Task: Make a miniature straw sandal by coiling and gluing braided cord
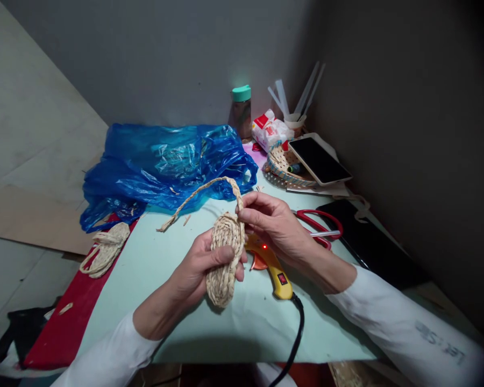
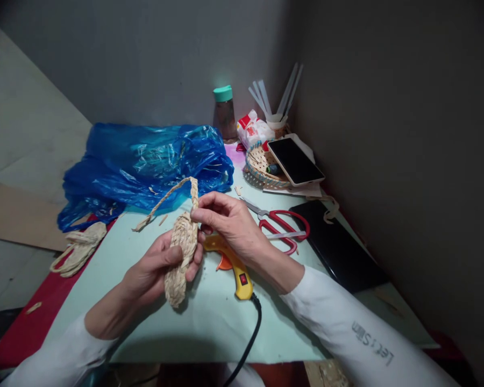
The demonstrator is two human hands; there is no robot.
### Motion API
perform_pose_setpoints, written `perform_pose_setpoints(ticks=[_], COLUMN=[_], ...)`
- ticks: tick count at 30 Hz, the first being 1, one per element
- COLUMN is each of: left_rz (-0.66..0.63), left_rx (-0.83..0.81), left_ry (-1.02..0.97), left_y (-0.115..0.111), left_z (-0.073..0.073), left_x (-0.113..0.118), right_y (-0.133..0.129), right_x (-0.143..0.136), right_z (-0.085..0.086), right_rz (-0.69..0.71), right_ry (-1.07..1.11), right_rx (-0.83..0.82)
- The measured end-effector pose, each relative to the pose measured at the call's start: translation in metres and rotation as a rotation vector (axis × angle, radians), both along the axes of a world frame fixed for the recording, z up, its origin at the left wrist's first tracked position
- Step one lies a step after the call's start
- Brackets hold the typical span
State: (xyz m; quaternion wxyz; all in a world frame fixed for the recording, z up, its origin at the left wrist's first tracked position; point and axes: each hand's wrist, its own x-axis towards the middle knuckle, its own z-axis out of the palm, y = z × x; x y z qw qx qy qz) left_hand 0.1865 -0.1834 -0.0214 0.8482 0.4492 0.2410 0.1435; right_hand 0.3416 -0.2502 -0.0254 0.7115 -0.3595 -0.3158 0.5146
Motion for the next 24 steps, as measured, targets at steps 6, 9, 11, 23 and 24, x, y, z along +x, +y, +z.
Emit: perform_pose_setpoints(ticks=[6, 9, 11, 23, 24], left_rz=[0.046, 0.089, 0.12, -0.019, -0.035], left_rx=[0.056, 0.032, 0.012, 0.05, 0.054], left_ry=[0.058, 0.052, 0.034, 0.029, 0.038], left_y=[-0.001, 0.002, 0.005, 0.009, 0.009], left_z=[0.006, 0.009, 0.009, 0.002, 0.002], left_x=[0.001, 0.001, 0.001, -0.005, -0.006], right_y=[-0.001, -0.001, -0.002, -0.001, -0.001], right_x=[0.002, 0.003, 0.002, 0.004, 0.005], right_z=[-0.004, -0.006, -0.005, -0.015, -0.016], right_rz=[0.028, 0.067, 0.107, 0.291, 0.304], right_ry=[-0.04, -0.072, -0.092, -0.066, -0.065], right_rx=[-0.022, -0.019, -0.004, -0.058, -0.066])
